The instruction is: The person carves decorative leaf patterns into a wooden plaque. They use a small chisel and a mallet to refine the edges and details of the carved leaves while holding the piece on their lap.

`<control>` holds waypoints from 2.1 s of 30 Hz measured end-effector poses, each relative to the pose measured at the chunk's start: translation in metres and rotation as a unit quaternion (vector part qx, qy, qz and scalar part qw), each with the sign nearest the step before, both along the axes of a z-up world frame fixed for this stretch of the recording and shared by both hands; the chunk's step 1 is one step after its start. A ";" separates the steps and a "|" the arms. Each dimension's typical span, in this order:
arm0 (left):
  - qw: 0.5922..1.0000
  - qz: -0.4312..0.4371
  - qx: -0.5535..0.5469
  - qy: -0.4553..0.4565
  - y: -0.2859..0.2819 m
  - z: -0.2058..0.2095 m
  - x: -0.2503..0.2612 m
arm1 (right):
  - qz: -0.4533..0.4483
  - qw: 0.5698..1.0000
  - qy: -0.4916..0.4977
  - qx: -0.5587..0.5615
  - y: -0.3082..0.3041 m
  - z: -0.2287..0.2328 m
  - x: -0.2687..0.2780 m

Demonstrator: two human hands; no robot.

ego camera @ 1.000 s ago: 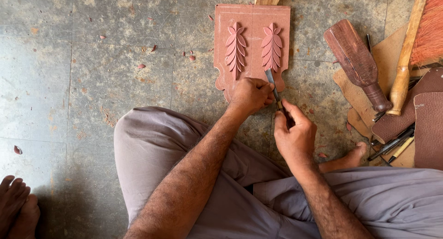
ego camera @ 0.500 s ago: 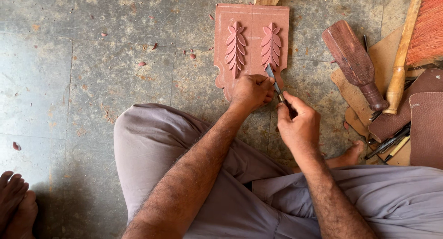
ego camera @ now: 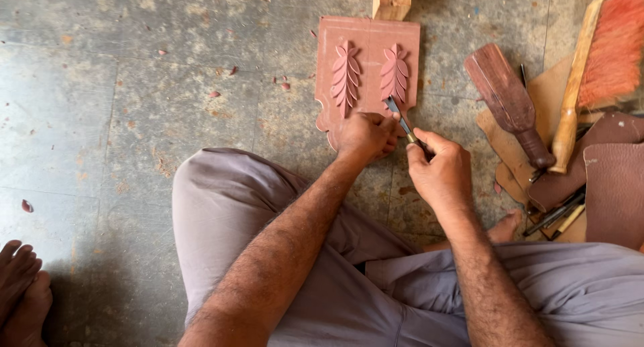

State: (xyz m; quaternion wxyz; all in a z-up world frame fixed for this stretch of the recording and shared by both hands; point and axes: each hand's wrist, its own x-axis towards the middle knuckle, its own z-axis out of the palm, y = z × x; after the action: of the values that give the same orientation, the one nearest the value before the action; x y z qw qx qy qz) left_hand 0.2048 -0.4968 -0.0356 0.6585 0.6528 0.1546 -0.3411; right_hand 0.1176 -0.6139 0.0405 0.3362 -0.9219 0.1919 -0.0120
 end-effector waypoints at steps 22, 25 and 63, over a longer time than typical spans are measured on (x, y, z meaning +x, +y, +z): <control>0.926 -0.277 0.246 -0.068 -0.001 -0.032 0.023 | -0.057 0.993 -0.083 0.067 0.033 -0.015 -0.057; 0.968 -0.204 0.145 -0.036 0.001 -0.032 0.016 | -0.048 0.994 -0.088 0.049 0.038 -0.020 -0.056; 0.994 -0.089 0.070 -0.006 -0.006 -0.025 0.004 | -0.073 0.993 -0.076 0.059 0.032 -0.032 -0.037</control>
State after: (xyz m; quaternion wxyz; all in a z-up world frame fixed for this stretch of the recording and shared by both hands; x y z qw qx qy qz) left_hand 0.2085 -0.5032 -0.0602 0.5788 0.7109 0.1152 -0.3825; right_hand 0.0805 -0.5819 0.0087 0.4021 -0.8805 0.2324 -0.0954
